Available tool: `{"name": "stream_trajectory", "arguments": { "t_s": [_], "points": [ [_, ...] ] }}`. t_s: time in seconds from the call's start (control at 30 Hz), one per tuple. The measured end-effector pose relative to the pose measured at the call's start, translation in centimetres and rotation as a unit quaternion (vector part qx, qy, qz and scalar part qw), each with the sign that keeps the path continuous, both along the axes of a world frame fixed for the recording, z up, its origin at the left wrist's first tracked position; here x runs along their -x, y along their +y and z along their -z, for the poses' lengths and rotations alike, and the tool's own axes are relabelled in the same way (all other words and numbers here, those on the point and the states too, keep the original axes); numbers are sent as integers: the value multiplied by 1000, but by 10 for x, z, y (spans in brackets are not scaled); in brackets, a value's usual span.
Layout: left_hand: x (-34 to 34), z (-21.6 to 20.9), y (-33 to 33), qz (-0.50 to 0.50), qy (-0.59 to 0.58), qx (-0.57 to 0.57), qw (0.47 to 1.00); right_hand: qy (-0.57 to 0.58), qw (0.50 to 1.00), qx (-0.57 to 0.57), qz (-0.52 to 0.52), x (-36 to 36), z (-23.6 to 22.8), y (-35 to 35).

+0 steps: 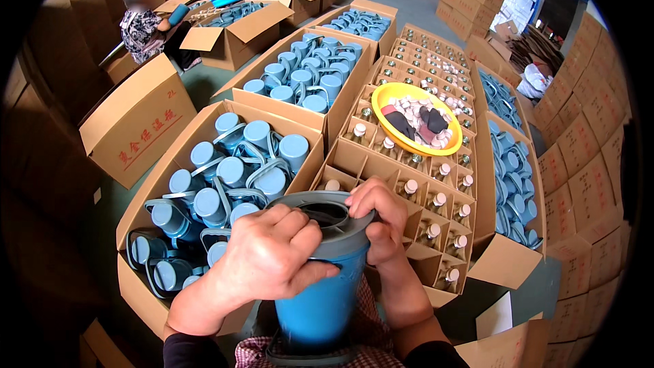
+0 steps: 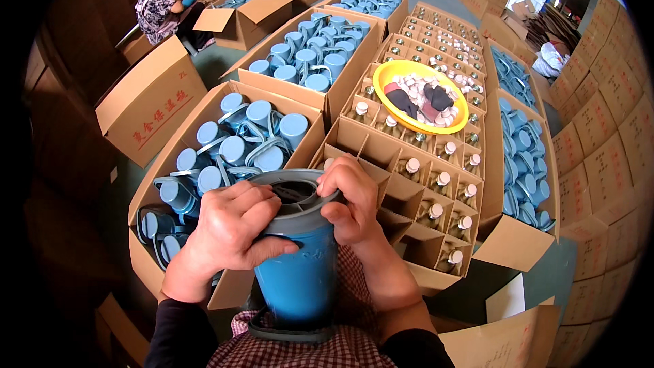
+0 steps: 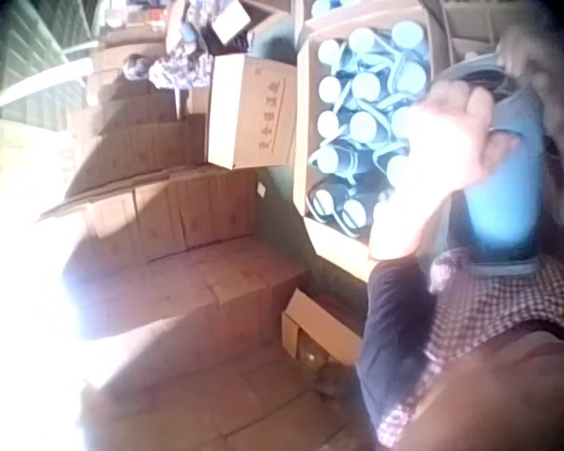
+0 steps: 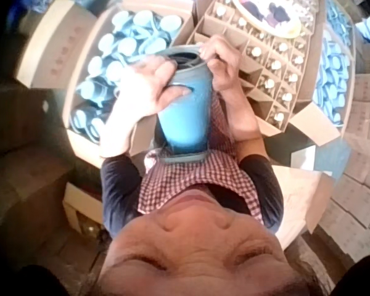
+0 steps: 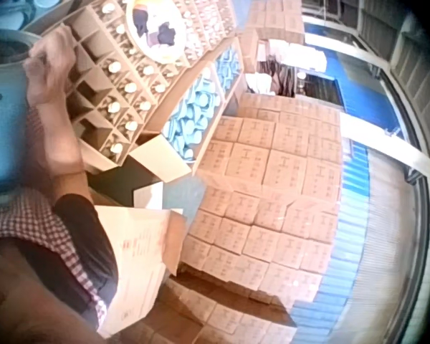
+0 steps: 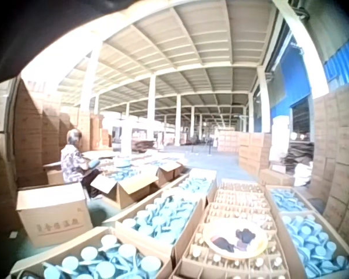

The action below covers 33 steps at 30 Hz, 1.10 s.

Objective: The person assembles light blue thermos bottles by inserting a stainless steel inner liner into the plastic outer shell and screwing on the lid. They repeat this process for multiple units, placing the finished bottles into a cardboard box.

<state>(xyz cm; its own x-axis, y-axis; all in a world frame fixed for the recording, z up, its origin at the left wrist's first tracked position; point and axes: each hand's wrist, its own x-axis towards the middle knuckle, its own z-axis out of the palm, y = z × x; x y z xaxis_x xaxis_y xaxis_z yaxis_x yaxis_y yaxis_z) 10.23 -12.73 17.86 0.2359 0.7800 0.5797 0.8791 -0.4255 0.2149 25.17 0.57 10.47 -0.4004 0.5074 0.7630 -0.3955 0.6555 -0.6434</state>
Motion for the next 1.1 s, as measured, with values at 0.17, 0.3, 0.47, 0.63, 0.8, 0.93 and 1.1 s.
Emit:
{"name": "stream_trajectory", "arguments": {
  "t_s": [0.17,0.3,0.47,0.63,0.8,0.93,1.1],
  "points": [
    [9,13,-3,-21,-10,45,999,10,999,35,-3,9,14,-2],
    [11,13,0,-25,-33,22,999,63,991,88,-78,20,26,8],
    [16,15,-2,-21,-61,4,998,240,882,260,-312,55,50,15],
    [22,17,-2,-7,-67,11,998,262,846,303,-352,60,55,16],
    [15,1,10,-20,-25,44,999,319,719,400,-470,76,74,30],
    [-11,5,24,12,-50,14,999,257,693,493,-459,82,79,3],
    [63,56,12,156,-393,42,905,-58,929,249,-267,5,42,19]
  ]
}}
